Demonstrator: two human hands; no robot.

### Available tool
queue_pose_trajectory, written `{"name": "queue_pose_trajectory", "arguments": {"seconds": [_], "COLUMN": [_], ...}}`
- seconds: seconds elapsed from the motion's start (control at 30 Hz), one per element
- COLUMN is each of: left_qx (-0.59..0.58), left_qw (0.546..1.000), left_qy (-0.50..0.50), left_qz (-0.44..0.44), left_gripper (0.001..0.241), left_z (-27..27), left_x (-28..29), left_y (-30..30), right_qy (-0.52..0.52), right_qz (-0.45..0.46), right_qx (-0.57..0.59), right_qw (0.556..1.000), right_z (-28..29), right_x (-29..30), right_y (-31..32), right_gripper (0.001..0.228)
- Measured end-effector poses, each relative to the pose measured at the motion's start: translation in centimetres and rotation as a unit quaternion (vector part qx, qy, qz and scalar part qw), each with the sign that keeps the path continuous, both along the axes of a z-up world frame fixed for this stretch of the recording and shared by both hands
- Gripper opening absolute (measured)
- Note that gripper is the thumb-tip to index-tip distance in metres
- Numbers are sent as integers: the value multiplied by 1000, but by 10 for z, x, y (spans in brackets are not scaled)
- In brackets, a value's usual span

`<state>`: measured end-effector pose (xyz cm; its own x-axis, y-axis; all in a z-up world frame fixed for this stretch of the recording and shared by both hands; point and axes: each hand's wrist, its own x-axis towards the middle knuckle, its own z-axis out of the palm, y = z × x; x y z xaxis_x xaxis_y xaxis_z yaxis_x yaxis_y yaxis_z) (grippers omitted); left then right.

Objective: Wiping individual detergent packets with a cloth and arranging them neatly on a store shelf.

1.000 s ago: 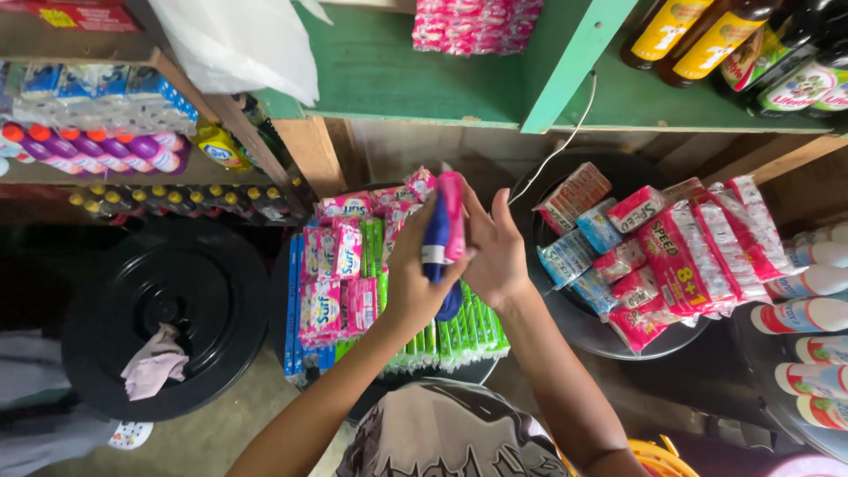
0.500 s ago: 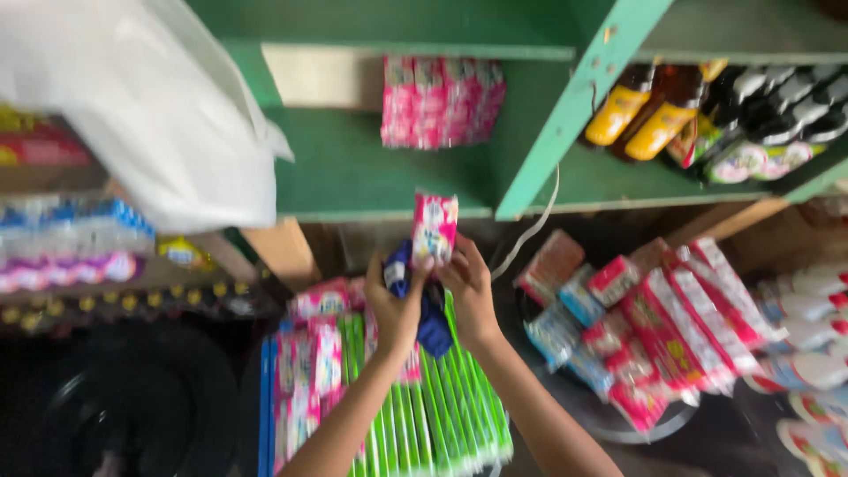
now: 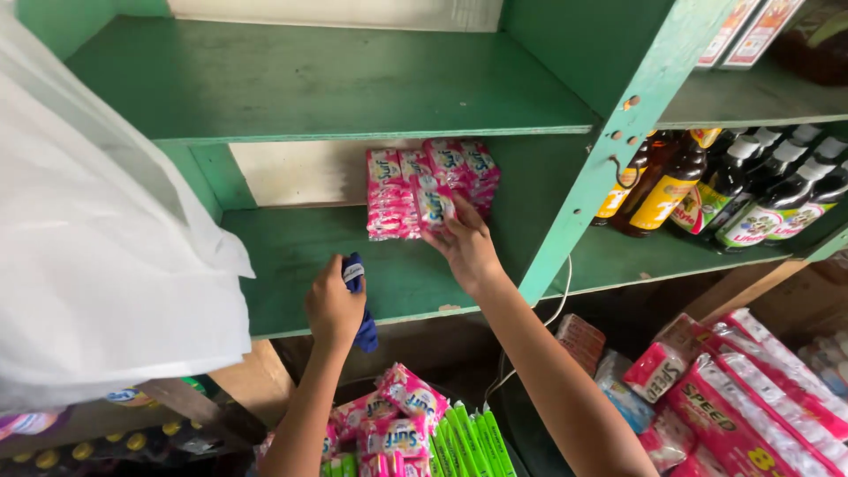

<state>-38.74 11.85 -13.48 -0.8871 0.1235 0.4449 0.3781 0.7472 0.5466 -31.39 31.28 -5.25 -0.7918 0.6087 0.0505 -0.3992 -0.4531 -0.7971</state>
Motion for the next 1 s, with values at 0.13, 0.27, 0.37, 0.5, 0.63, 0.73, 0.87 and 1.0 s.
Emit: {"name": "queue_pose_trajectory", "arguments": {"seconds": [0.13,0.27,0.37,0.5,0.63,0.73,0.87,1.0], "left_qx": [20,29,30,32,20,15,10,40], "left_qw": [999,999,999,998,999,999,999,998], "left_qy": [-46,-32,-40,-50,-36,-35,-33,-43], "left_qz": [-5,-3,-4,-11,-11,-7,-6,-6], "left_gripper": [28,31,31,31,35,36,35,35], "left_z": [7,7,14,16,15,10,9,0], "left_x": [1,9,14,15,14,10,12,9], "left_y": [1,-4,-5,-5,-5,-4,-3,-9], "right_qy": [29,35,8,-55,-205,-265,-254,-194], "right_qz": [4,-49,-132,-191,-289,-317,-306,-272], "right_qx": [-5,-29,-26,28,122,173,198,202], "right_qw": [1000,998,991,980,927,894,896,921], "right_z": [-2,-13,-32,-43,-55,-67,-62,-70], "right_x": [-39,-70,-101,-128,-147,-158,-142,-94], "right_y": [11,11,24,37,42,53,42,15], "right_gripper": [54,54,43,35,37,44,39,39]}}
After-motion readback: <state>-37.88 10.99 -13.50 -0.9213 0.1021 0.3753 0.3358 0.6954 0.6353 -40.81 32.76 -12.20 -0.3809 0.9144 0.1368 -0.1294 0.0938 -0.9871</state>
